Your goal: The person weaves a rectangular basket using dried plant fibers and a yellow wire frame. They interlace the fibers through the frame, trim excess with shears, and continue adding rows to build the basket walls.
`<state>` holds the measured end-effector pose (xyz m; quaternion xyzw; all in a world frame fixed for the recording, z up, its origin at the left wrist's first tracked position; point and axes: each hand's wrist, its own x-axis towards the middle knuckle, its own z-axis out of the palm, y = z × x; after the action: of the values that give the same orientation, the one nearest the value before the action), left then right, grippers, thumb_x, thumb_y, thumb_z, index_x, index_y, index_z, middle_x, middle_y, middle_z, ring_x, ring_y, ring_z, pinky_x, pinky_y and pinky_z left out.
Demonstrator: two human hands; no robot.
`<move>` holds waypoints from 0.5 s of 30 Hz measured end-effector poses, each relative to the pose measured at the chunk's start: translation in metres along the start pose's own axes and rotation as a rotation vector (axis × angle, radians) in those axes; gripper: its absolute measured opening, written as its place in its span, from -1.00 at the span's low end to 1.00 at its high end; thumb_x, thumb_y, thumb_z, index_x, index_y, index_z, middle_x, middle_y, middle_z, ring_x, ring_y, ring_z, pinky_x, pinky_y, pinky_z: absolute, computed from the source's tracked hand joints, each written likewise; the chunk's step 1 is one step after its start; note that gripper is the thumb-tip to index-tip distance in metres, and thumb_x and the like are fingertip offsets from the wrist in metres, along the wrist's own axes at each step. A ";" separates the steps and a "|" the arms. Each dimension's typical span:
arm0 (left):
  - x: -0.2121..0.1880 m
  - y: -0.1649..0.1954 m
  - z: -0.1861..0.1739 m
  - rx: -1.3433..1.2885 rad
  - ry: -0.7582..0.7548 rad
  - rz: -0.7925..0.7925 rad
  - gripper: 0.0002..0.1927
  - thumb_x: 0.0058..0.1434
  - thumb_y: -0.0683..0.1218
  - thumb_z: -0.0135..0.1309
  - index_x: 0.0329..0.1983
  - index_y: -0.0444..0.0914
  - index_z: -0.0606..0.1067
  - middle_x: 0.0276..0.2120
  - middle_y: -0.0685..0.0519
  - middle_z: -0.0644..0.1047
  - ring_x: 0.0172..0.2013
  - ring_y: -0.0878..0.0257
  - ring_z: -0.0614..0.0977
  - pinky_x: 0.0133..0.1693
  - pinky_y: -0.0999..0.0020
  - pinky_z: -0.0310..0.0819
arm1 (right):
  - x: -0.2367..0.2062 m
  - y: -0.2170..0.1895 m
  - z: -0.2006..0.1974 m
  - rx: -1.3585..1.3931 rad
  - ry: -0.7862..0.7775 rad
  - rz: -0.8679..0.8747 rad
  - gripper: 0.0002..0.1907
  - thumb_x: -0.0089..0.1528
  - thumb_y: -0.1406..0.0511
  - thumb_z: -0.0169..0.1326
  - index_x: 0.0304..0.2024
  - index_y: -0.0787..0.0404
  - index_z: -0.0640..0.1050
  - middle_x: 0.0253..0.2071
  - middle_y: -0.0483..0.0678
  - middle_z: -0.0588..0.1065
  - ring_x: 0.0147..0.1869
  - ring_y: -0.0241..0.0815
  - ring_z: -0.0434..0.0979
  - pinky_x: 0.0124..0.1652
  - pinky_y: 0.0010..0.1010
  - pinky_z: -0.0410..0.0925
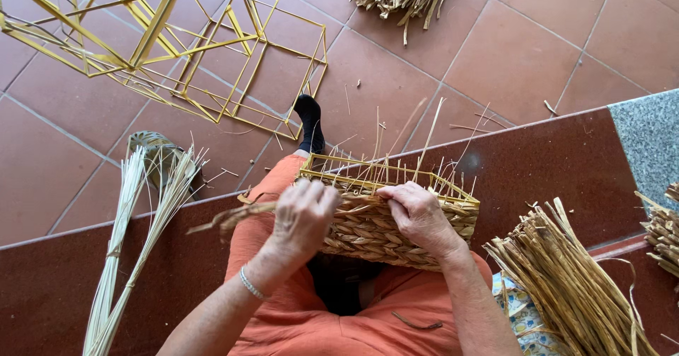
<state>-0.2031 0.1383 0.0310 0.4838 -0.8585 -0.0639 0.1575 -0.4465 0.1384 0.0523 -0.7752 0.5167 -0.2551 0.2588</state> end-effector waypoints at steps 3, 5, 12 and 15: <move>0.012 0.007 -0.020 0.025 0.251 0.007 -0.83 0.19 -0.10 0.14 -0.20 -0.25 0.49 -0.27 -0.04 0.53 -0.17 0.08 0.54 -0.12 0.05 0.39 | -0.001 -0.002 0.003 -0.059 -0.029 0.002 -0.73 0.13 0.38 0.25 -0.11 0.26 0.62 -0.29 0.04 0.61 -0.24 -0.05 0.61 -0.21 -0.27 0.50; 0.011 0.020 -0.026 0.132 0.544 0.134 -0.70 0.06 -0.20 0.06 -0.09 -0.24 0.49 -0.14 -0.07 0.56 -0.04 0.10 0.55 0.02 0.01 0.38 | 0.000 -0.002 0.011 -0.087 0.062 -0.077 -0.83 0.18 0.40 0.19 -0.15 0.25 0.61 -0.28 0.01 0.61 -0.20 -0.05 0.62 -0.16 -0.26 0.49; 0.021 0.037 0.028 -0.228 -0.006 0.075 -0.68 0.19 -0.25 0.01 0.02 -0.41 0.46 -0.33 -0.10 0.58 -0.27 0.04 0.63 -0.23 0.15 0.52 | -0.009 0.008 0.013 0.027 0.109 0.047 -0.88 0.26 0.45 0.10 -0.13 0.27 0.52 -0.27 0.06 0.56 -0.21 0.01 0.61 -0.22 -0.23 0.46; 0.061 0.030 0.064 -0.255 -0.306 -0.117 -0.81 0.37 -0.23 -0.06 -0.02 -0.43 0.46 -0.52 -0.06 0.56 -0.51 0.10 0.64 -0.49 0.19 0.53 | -0.011 0.010 0.013 0.041 0.092 0.065 -0.86 0.27 0.47 0.07 -0.12 0.26 0.52 -0.30 0.05 0.55 -0.23 0.00 0.61 -0.23 -0.23 0.46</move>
<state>-0.2776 0.0995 -0.0086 0.4937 -0.8278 -0.2536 0.0812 -0.4485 0.1471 0.0347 -0.7400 0.5478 -0.2923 0.2587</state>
